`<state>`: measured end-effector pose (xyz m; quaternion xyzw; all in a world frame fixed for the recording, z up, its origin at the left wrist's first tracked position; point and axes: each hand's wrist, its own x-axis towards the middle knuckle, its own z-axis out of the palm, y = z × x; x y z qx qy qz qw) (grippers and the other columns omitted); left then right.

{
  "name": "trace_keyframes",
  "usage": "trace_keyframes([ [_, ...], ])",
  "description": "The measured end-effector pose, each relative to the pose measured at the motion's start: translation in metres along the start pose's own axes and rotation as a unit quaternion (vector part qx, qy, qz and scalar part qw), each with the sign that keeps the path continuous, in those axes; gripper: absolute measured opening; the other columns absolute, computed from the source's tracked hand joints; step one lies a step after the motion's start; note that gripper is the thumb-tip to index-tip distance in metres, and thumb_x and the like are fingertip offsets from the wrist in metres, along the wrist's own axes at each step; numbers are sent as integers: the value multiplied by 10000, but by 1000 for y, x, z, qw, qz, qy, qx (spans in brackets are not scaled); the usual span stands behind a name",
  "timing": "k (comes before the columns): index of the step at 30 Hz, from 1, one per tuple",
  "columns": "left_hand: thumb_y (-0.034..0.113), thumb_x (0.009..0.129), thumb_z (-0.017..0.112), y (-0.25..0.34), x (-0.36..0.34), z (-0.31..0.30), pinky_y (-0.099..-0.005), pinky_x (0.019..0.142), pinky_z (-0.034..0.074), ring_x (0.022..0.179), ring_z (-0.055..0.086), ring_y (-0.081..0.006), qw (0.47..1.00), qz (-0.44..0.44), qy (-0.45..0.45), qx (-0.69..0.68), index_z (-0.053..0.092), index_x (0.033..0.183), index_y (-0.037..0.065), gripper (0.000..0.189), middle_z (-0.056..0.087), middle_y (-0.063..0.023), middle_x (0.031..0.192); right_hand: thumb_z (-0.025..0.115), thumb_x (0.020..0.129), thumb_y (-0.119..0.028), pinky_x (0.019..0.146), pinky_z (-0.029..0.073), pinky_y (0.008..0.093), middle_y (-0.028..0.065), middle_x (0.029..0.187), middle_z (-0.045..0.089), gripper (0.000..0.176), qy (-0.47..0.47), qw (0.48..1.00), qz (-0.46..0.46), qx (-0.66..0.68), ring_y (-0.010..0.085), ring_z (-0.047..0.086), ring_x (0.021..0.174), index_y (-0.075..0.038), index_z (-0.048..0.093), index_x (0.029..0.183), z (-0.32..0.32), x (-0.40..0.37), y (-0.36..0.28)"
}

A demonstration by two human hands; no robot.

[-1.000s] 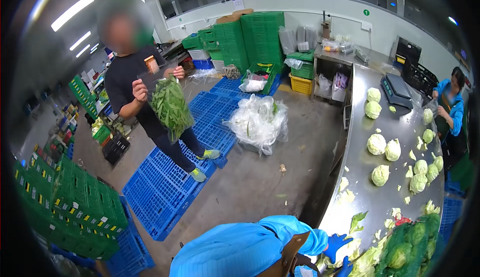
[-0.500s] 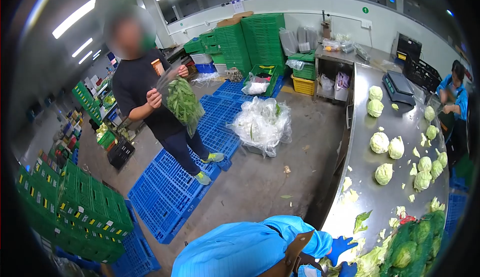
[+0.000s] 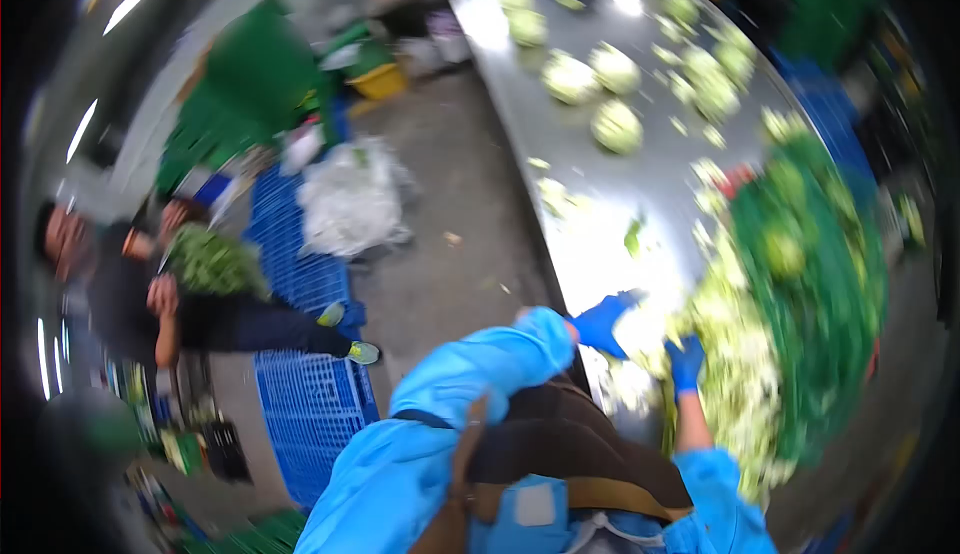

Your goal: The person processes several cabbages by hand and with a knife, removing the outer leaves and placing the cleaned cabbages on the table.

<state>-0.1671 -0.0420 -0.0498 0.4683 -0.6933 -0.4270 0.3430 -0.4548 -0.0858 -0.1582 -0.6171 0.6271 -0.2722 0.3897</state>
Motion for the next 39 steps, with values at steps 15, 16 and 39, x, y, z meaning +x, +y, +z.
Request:
trace_keyframes([
  [15,402,527,863,31,-9,-4,-459,1069,305,1329,287,-399,988,-109,-14,106,184,1456,92,1192,220,-231,1462,558,875,-165,808,483,358,134,1069,595,375,7,996,-90,5,308,596,964,-155,548,1250,-25,-89,-171],
  [16,450,547,843,38,-6,1,-463,1043,338,1295,332,-417,983,-116,-3,143,188,1454,90,1175,261,-241,1439,533,895,-209,756,490,370,127,1025,595,370,32,993,-108,-35,313,605,904,-153,539,1261,-22,-88,-170],
  [39,472,569,818,60,32,8,-492,989,380,1224,379,-447,951,-209,-81,214,134,1454,44,1198,256,-246,1435,473,922,-312,795,477,443,236,1047,622,403,110,992,34,-46,396,607,918,-34,540,1206,-11,-9,-130],
])
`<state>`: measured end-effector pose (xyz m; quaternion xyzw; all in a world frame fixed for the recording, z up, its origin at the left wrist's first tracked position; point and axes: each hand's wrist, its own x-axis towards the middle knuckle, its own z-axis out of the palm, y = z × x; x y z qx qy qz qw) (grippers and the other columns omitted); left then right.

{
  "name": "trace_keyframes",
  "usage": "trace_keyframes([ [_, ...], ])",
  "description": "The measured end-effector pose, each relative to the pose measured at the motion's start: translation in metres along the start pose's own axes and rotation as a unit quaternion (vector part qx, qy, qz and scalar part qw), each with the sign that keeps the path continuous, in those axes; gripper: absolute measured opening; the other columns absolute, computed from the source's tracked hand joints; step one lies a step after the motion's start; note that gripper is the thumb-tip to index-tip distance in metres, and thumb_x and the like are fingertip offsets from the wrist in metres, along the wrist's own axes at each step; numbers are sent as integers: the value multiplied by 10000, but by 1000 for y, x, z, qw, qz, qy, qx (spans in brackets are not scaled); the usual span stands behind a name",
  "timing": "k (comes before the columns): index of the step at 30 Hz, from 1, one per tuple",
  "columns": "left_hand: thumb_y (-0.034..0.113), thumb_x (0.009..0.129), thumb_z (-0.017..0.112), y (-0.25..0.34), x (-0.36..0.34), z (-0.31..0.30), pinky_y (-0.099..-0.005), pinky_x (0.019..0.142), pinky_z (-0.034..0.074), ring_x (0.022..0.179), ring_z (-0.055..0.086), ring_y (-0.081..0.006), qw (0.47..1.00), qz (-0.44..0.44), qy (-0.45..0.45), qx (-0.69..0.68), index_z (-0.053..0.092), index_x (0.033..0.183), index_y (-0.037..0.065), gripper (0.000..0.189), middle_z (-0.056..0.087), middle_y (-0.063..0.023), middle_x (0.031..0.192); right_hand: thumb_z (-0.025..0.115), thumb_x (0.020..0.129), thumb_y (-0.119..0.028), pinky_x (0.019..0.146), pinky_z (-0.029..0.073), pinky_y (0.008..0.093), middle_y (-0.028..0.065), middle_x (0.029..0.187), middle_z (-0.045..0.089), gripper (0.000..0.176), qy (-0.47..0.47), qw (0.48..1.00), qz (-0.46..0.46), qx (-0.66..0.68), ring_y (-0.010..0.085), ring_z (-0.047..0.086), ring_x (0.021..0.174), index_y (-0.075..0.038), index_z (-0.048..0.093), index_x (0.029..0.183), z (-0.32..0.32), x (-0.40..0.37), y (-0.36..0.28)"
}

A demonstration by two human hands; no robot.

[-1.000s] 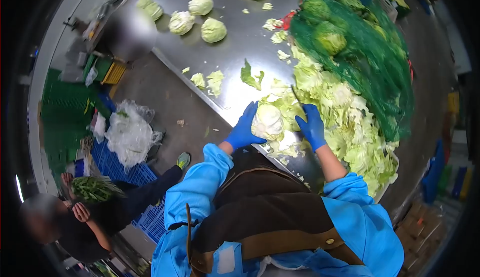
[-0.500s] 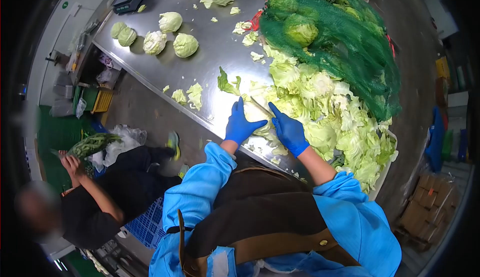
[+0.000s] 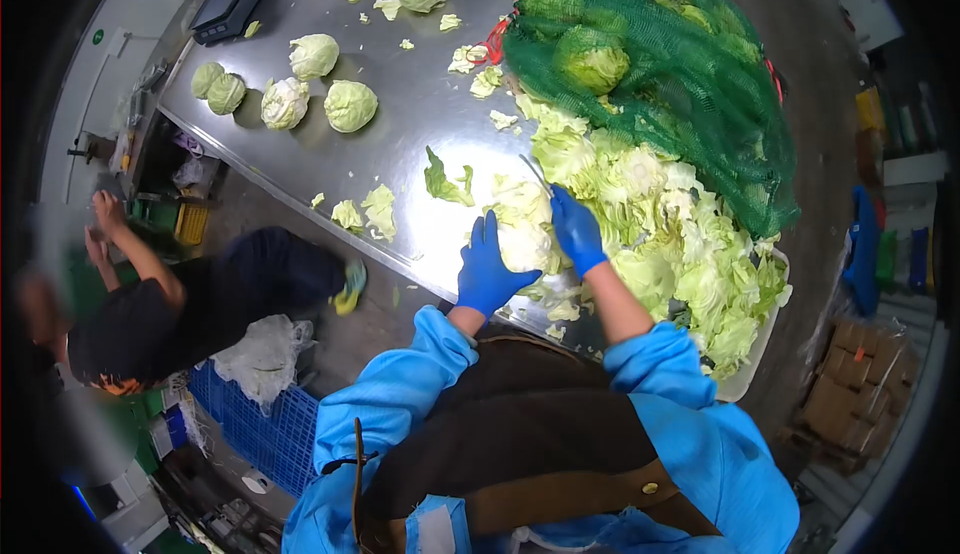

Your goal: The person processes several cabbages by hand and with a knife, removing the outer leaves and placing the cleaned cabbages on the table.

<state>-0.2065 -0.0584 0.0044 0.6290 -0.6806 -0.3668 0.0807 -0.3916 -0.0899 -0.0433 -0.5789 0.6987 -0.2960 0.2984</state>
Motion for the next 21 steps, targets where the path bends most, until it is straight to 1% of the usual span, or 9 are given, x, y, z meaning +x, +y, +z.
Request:
trace_keyframes([
  [2,471,570,818,-15,10,-2,-487,998,373,1227,375,-446,999,42,11,-20,148,1451,37,1189,266,-248,1430,612,831,-419,798,481,415,241,1061,617,535,-80,995,61,11,383,607,943,-26,549,1189,-10,8,2],
  [5,446,565,834,-43,9,-11,-461,1050,319,1267,348,-417,984,165,-19,-66,199,1433,13,1159,289,-246,1423,733,707,-457,800,483,405,240,1059,625,679,-43,984,145,96,378,611,941,20,554,1157,19,-5,15],
  [8,393,560,857,-62,-2,-16,-442,1093,260,1325,285,-390,967,230,-28,-106,235,1424,3,1133,290,-241,1431,739,700,-442,790,482,415,238,1034,631,655,6,990,137,-23,380,610,926,31,569,1120,32,5,37],
  [10,377,581,850,-71,-7,-18,-428,1104,240,1350,249,-378,964,215,-72,-140,203,1445,18,1138,269,-228,1452,748,687,-434,776,481,429,233,1009,632,620,103,991,40,-78,385,607,909,15,587,1082,52,11,84],
  [12,396,601,837,-74,-5,-13,-424,1104,243,1345,268,-366,965,223,-55,-124,189,1453,28,1132,268,-211,1461,767,685,-379,830,470,422,222,1029,621,586,-6,998,52,-24,383,590,950,9,577,1082,21,12,56],
  [13,412,604,832,-71,-1,-10,-420,1097,256,1336,289,-364,966,215,-48,-138,188,1454,32,1132,282,-212,1455,766,697,-338,838,472,403,211,1073,598,576,78,997,-14,-25,363,584,981,1,551,1111,23,3,56],
  [14,433,608,823,-69,1,-10,-420,1089,272,1328,301,-365,966,216,-46,-133,188,1456,44,1128,296,-213,1447,762,710,-314,825,481,383,205,1116,577,580,63,995,-42,-72,335,587,1003,-10,529,1145,-4,-4,21],
  [16,430,602,814,-62,11,-14,-434,1079,287,1288,337,-403,971,210,-65,-92,161,1465,70,1140,276,-212,1454,778,704,-311,844,478,372,194,1062,609,607,-20,999,4,44,312,592,1021,-8,533,1169,-27,-21,-27],
  [21,486,620,784,-48,23,-35,-488,1012,358,1253,356,-443,955,262,-138,-3,97,1485,142,1157,140,-212,1500,836,637,-348,681,475,299,74,816,618,536,-104,985,84,112,156,555,723,9,609,964,14,-21,-12],
])
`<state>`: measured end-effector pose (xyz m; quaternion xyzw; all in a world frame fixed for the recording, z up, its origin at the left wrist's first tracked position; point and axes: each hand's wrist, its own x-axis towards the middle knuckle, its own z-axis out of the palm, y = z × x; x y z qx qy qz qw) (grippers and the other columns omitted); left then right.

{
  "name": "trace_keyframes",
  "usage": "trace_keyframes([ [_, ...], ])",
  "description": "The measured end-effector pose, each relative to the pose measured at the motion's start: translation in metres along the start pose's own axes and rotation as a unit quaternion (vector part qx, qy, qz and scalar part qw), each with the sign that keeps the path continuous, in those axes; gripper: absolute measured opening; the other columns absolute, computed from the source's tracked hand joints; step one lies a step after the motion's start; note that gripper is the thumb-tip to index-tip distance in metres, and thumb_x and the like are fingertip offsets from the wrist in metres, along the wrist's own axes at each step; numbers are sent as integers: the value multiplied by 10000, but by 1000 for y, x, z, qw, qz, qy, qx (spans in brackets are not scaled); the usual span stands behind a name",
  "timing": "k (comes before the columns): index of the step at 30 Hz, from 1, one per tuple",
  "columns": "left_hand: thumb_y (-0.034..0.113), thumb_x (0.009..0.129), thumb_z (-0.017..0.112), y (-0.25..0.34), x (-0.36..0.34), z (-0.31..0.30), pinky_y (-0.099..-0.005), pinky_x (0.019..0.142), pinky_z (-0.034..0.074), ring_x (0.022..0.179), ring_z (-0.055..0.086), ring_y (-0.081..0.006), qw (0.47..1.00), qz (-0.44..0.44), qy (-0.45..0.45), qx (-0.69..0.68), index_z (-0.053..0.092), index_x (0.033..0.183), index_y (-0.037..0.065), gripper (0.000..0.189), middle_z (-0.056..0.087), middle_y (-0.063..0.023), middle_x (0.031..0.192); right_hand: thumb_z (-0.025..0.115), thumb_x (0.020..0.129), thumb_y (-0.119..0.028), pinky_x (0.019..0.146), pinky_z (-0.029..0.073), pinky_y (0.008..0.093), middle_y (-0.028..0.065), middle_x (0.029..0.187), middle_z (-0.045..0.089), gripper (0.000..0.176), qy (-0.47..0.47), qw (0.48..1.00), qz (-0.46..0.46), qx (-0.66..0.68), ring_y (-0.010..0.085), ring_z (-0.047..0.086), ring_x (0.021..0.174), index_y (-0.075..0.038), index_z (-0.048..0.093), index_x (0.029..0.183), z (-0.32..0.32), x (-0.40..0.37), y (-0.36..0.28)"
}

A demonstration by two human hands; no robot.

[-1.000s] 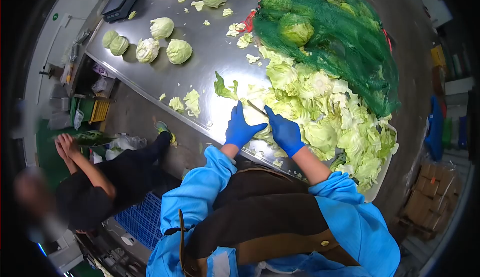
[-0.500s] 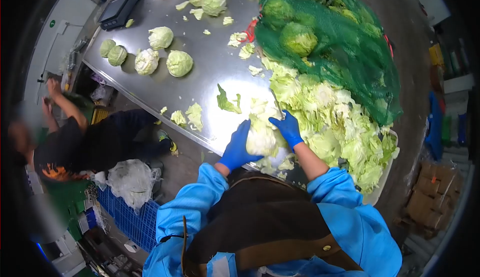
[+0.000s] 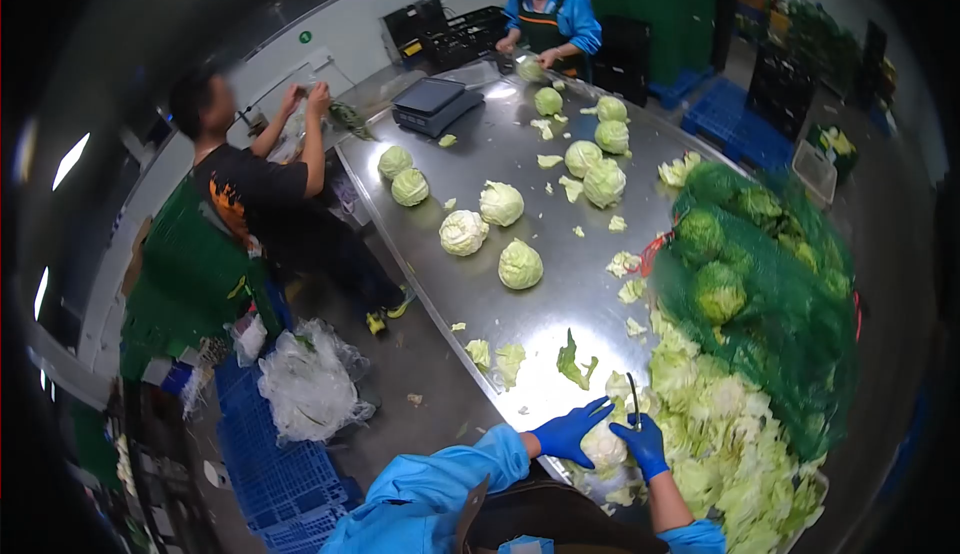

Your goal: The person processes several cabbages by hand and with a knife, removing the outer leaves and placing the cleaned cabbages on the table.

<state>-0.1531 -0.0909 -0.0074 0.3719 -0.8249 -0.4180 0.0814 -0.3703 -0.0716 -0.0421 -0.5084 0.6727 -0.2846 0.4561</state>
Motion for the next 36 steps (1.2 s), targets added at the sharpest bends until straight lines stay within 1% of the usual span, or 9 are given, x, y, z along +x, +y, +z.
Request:
trace_keyframes([
  [3,521,638,764,-5,-8,19,-496,1020,352,1255,357,-459,993,-24,107,48,221,1460,139,1057,147,-227,1493,837,637,-350,606,452,294,30,708,569,447,4,999,31,12,125,500,635,-37,579,825,-1,3,-1],
  [6,621,681,683,25,-10,39,-504,998,369,1192,418,-472,969,-209,130,-18,273,1440,157,980,208,-252,1463,837,631,-345,591,433,305,25,674,534,432,16,1000,-23,-7,146,480,603,-58,545,768,5,3,-3],
  [9,612,678,688,36,-5,43,-506,962,400,1145,455,-466,961,-223,163,24,278,1438,169,971,229,-243,1457,820,650,-344,579,425,327,66,651,545,419,43,996,-57,-50,169,485,582,-36,546,730,8,-2,-11],
  [25,551,583,749,4,26,43,-489,856,476,1065,527,-442,988,-75,98,96,338,1404,124,1012,314,-229,1433,711,754,-242,493,404,371,93,522,548,307,174,984,4,-49,165,516,503,18,591,644,6,32,63],
  [27,555,590,745,3,18,29,-493,867,471,1074,516,-464,991,-70,73,84,302,1424,133,1035,297,-228,1441,699,763,-222,565,455,357,102,634,608,249,145,987,38,-51,175,561,585,14,621,740,8,13,44],
  [30,540,578,750,-18,12,21,-493,929,425,1123,485,-460,996,13,68,50,277,1435,133,1059,286,-227,1445,709,760,-213,660,482,337,99,797,641,264,146,963,81,212,173,581,695,14,616,857,30,15,69],
  [31,536,575,752,-18,8,21,-493,943,413,1133,479,-458,995,47,78,39,273,1436,134,1064,284,-227,1446,711,761,-191,718,480,326,91,918,636,312,135,960,127,210,171,580,779,20,598,962,24,2,26],
  [34,488,587,760,-33,8,10,-485,987,364,1191,426,-426,997,72,20,-1,307,1423,152,1009,295,-193,1443,708,762,-156,699,475,309,69,859,650,306,154,968,168,109,169,584,740,26,619,991,18,6,49],
  [36,491,588,763,-39,7,-3,-484,991,363,1210,410,-418,996,88,3,-22,318,1415,151,999,290,-196,1443,712,766,-169,706,475,313,82,872,648,319,181,978,90,61,180,583,754,42,621,987,21,10,64],
])
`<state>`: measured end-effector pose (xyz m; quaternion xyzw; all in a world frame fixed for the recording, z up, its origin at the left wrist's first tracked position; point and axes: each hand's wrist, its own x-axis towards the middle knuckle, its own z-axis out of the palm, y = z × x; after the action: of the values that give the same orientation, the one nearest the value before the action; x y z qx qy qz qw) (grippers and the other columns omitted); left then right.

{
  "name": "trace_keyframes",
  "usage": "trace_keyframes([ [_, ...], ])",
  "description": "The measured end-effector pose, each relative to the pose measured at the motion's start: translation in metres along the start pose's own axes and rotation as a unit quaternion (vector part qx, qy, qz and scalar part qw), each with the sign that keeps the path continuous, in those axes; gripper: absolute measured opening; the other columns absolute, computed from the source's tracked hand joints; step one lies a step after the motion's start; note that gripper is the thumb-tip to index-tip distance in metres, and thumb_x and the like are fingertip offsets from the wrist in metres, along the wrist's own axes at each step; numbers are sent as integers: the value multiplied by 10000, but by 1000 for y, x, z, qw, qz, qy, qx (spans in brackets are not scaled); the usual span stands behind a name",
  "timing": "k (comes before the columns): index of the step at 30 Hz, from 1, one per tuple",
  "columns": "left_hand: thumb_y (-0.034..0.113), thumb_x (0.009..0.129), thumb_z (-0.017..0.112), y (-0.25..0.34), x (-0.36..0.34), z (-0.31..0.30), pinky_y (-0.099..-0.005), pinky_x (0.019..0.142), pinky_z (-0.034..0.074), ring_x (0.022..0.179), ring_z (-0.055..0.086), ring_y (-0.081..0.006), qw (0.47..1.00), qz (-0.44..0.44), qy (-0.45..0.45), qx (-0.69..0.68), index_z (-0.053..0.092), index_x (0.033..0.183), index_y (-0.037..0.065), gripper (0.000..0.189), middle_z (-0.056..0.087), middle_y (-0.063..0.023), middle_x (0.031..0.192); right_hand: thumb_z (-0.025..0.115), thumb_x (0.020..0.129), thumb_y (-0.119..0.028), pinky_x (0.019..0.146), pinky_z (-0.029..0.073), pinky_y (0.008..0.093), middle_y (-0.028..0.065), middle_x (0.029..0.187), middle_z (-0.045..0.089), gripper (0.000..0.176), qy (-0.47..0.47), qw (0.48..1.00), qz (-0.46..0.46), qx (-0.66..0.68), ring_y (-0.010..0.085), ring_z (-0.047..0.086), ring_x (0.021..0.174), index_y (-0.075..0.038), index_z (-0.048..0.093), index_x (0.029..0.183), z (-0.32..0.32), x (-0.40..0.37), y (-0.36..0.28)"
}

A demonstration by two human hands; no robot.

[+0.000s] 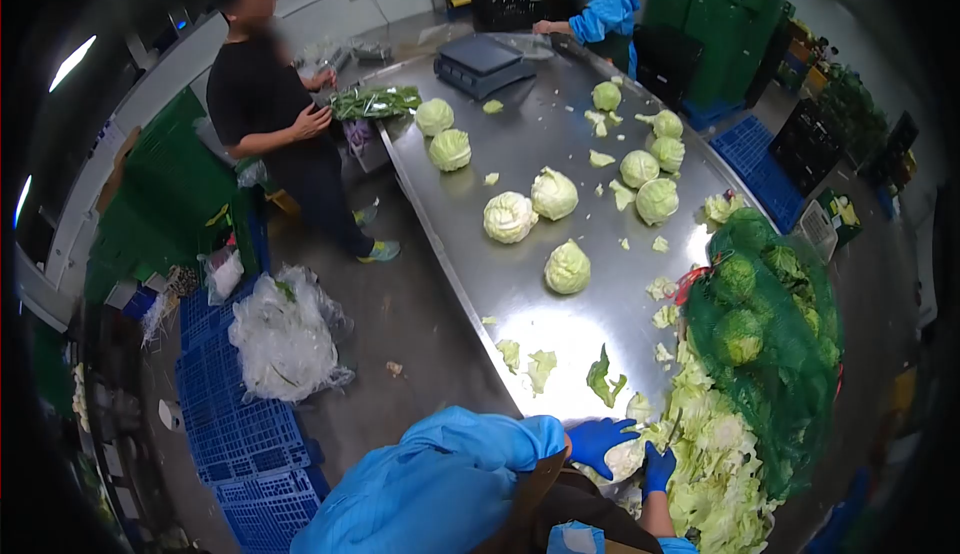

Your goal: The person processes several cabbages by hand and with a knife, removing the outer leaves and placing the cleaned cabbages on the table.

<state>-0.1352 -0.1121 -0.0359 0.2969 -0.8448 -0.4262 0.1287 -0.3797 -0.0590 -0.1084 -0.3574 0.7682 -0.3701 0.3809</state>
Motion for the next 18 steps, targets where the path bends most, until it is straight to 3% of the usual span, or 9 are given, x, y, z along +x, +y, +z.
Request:
trace_keyframes([
  [1,488,591,770,-1,-3,-8,-481,1010,350,1233,389,-413,1000,-4,-9,-21,324,1411,145,995,282,-196,1446,716,765,-182,735,477,323,106,915,646,339,10,999,-38,-33,192,585,789,52,622,991,0,-1,0],
  [4,481,584,790,-26,-3,-15,-471,1052,308,1282,344,-404,996,54,-31,-58,301,1418,125,1030,261,-197,1456,712,777,-200,769,475,329,129,997,624,436,86,987,-20,-137,203,580,860,74,573,1087,11,-2,12],
  [7,497,589,785,-41,-5,-20,-467,1061,301,1295,332,-403,993,45,-19,-107,285,1423,119,1044,250,-200,1462,701,795,-221,797,473,339,155,1087,592,532,28,985,66,158,216,572,926,92,499,1175,23,-8,-3],
  [8,507,591,781,-46,-5,-21,-467,1064,298,1299,327,-402,994,40,-31,-98,283,1424,117,1046,246,-202,1464,699,801,-193,799,474,335,152,1101,577,567,35,985,84,145,221,573,912,81,449,1229,20,-14,-18],
  [12,555,603,762,-58,1,-24,-466,1073,287,1314,310,-399,992,9,-82,-91,278,1426,107,1055,239,-208,1468,712,763,-81,752,496,342,137,1042,574,498,-1,974,146,173,219,574,846,24,464,1182,36,-24,-51],
  [14,598,607,746,-47,14,-16,-454,1082,278,1328,295,-393,987,-63,-110,-97,297,1413,91,1052,227,-217,1472,708,750,-55,732,500,350,128,1011,572,465,35,978,132,160,223,574,836,9,467,1143,37,-12,-20],
  [15,602,645,723,-44,21,-4,-436,1052,322,1283,367,-371,984,-119,-75,-111,374,1356,71,954,327,-204,1412,706,744,-43,722,503,354,123,995,571,450,52,978,122,158,225,574,831,1,469,1124,42,-3,-9],
  [16,613,667,696,-49,30,9,-442,1015,358,1235,415,-377,982,-113,-60,-137,408,1325,67,903,380,-202,1363,702,720,-5,701,507,364,107,958,558,442,43,963,157,213,221,565,808,-17,464,1093,47,-19,-54],
  [18,616,711,657,-58,35,3,-444,962,403,1162,477,-382,983,-94,-48,-147,456,1274,50,823,451,-201,1281,703,713,22,694,512,369,102,944,546,429,53,986,93,130,207,546,808,-19,463,1066,40,6,0],
])
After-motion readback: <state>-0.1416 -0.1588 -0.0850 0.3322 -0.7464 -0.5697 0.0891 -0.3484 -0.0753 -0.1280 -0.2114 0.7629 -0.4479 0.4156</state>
